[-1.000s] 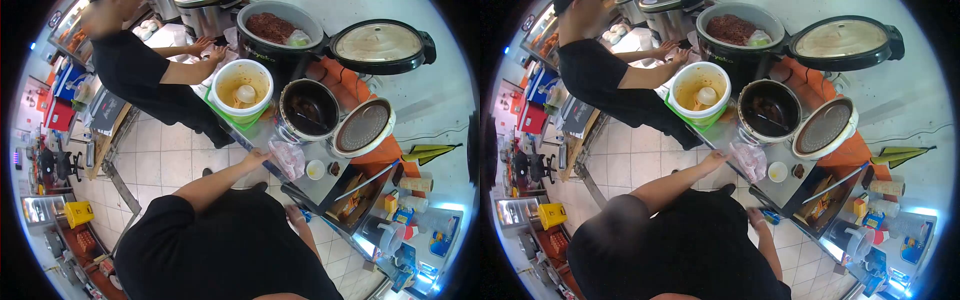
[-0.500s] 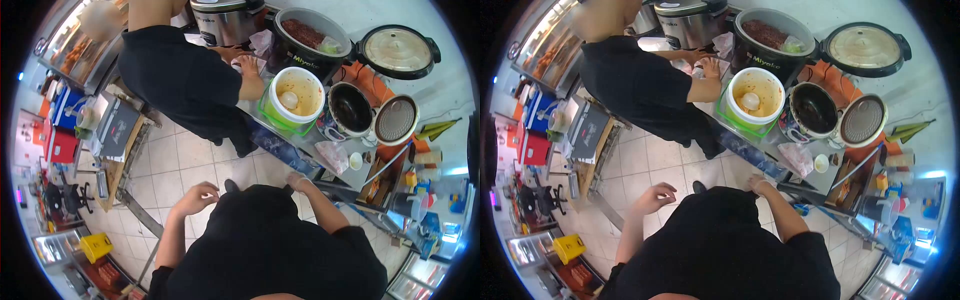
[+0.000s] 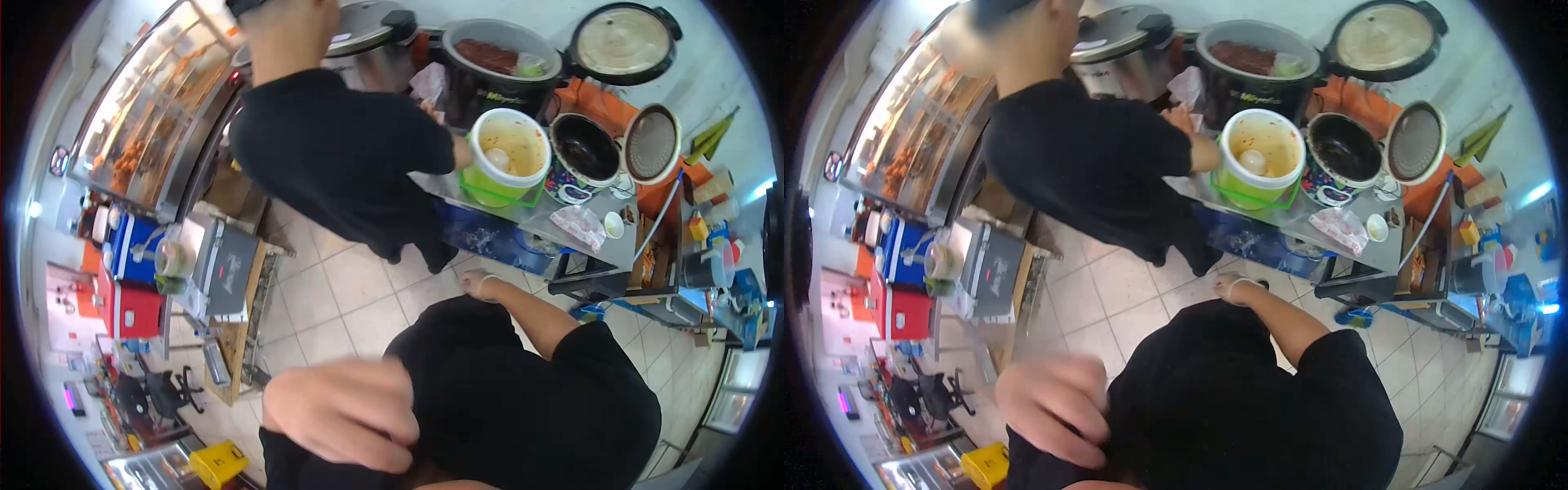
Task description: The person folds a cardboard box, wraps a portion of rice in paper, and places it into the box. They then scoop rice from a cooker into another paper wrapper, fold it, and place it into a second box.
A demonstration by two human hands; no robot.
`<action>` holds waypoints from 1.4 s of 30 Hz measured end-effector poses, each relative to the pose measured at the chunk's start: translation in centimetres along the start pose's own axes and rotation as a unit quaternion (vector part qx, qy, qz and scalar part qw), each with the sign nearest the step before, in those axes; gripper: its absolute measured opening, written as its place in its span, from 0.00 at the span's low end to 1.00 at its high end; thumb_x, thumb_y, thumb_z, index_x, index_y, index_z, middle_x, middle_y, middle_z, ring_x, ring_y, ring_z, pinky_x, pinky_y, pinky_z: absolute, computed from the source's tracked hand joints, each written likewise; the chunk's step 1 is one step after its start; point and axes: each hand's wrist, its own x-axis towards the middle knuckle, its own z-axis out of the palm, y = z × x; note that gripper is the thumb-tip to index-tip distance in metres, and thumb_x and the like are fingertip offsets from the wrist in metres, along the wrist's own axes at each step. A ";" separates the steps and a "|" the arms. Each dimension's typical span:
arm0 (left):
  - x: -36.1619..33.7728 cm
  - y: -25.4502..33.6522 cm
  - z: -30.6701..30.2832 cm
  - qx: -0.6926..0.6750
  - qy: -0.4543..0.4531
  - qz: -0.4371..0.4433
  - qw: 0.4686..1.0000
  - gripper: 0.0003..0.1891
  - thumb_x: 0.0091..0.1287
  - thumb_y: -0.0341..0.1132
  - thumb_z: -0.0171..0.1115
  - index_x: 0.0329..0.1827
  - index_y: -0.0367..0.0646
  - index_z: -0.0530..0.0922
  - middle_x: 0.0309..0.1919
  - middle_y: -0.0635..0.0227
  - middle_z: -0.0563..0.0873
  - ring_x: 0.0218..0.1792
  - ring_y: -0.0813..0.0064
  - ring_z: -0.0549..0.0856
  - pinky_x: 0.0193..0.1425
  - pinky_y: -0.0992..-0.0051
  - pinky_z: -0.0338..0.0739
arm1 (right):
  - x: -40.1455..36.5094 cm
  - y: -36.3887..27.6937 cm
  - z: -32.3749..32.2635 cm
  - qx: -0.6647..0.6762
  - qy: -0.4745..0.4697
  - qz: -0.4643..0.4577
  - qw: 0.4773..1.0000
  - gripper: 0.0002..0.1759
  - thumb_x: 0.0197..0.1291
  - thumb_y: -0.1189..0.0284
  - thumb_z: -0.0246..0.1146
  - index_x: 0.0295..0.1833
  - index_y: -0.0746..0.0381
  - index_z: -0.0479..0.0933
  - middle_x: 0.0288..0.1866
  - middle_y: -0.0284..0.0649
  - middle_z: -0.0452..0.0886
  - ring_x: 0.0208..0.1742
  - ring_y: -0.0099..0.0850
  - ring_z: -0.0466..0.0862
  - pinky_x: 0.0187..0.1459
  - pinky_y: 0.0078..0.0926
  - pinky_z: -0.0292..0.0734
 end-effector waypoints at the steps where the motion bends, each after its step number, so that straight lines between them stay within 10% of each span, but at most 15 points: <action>1: -1.3 -1.4 -0.5 -0.046 0.088 0.080 0.992 0.06 0.72 0.27 0.62 0.41 0.41 0.88 0.49 0.61 0.83 0.39 0.67 0.78 0.39 0.70 0.69 | -1.0 0.4 -0.7 0.001 -0.007 -0.002 1.000 0.24 0.68 0.52 0.60 0.57 0.59 0.83 0.57 0.53 0.85 0.60 0.52 0.84 0.64 0.45 0.76; 2: -0.7 -1.5 2.0 -0.063 0.360 0.106 0.925 0.04 0.70 0.30 0.67 0.36 0.46 0.88 0.49 0.66 0.79 0.40 0.68 0.76 0.40 0.70 0.68 | -1.8 0.5 -1.4 -0.010 -0.029 0.029 0.999 0.23 0.69 0.53 0.58 0.58 0.58 0.83 0.58 0.53 0.85 0.61 0.53 0.83 0.64 0.45 0.76; 3: -0.6 -0.4 1.3 -0.069 0.436 0.053 0.896 0.02 0.69 0.34 0.69 0.37 0.49 0.85 0.47 0.69 0.75 0.42 0.68 0.75 0.43 0.69 0.68 | -2.1 0.5 -1.7 -0.027 -0.056 0.056 0.997 0.22 0.70 0.55 0.57 0.58 0.58 0.83 0.60 0.52 0.84 0.62 0.53 0.82 0.64 0.45 0.75; 5: -0.9 -2.5 -0.2 -0.112 0.303 0.142 0.936 0.04 0.73 0.32 0.65 0.46 0.45 0.78 0.41 0.61 0.78 0.34 0.66 0.78 0.40 0.66 0.72 | -3.6 2.3 -0.7 -0.026 0.042 0.041 0.998 0.22 0.71 0.54 0.56 0.57 0.58 0.83 0.60 0.53 0.83 0.63 0.54 0.81 0.64 0.46 0.75; 8: 2.6 -3.2 3.5 -0.304 0.462 0.178 0.814 0.06 0.66 0.28 0.69 0.35 0.32 0.85 0.33 0.56 0.88 0.32 0.62 0.86 0.36 0.67 0.79 | -1.3 10.8 4.8 0.013 0.084 0.048 0.995 0.23 0.71 0.52 0.57 0.56 0.59 0.82 0.59 0.54 0.83 0.62 0.54 0.81 0.64 0.47 0.75; 12: 4.2 -3.6 4.3 -0.455 0.440 0.229 0.739 0.07 0.66 0.29 0.71 0.36 0.32 0.85 0.35 0.57 0.87 0.32 0.62 0.86 0.38 0.69 0.79 | -4.2 10.3 4.1 -0.021 0.082 0.155 0.984 0.24 0.72 0.52 0.55 0.57 0.59 0.82 0.60 0.54 0.83 0.63 0.55 0.80 0.64 0.48 0.74; 18: 5.1 -3.4 6.5 -0.541 0.419 0.265 0.679 0.07 0.67 0.30 0.71 0.36 0.32 0.85 0.35 0.56 0.86 0.33 0.62 0.86 0.39 0.69 0.80 | -9.3 7.3 0.4 -0.020 0.081 0.055 0.995 0.21 0.75 0.58 0.51 0.60 0.59 0.81 0.62 0.53 0.82 0.63 0.52 0.80 0.63 0.47 0.75; 28: 3.4 -3.7 5.8 -0.538 0.383 0.263 0.704 0.08 0.67 0.30 0.71 0.36 0.32 0.85 0.36 0.56 0.86 0.34 0.61 0.86 0.40 0.70 0.80 | -6.2 5.8 -0.4 -0.026 0.109 0.144 0.983 0.24 0.74 0.53 0.53 0.57 0.59 0.82 0.59 0.53 0.83 0.62 0.53 0.81 0.63 0.45 0.75; 30: 3.3 -4.2 5.7 -0.523 0.369 0.252 0.726 0.08 0.67 0.31 0.71 0.36 0.32 0.85 0.36 0.56 0.86 0.34 0.61 0.86 0.40 0.70 0.80 | -4.1 9.4 1.2 -0.063 0.120 0.025 0.990 0.26 0.73 0.50 0.53 0.57 0.59 0.82 0.59 0.53 0.83 0.62 0.54 0.81 0.64 0.47 0.74; 42: 5.5 -10.3 1.3 -0.431 0.232 0.162 0.857 0.06 0.71 0.29 0.68 0.39 0.33 0.85 0.37 0.56 0.84 0.39 0.57 0.85 0.44 0.65 0.81 | 0.3 6.2 -6.3 0.074 0.060 0.027 0.995 0.24 0.71 0.56 0.61 0.61 0.62 0.80 0.57 0.53 0.85 0.59 0.51 0.84 0.59 0.41 0.78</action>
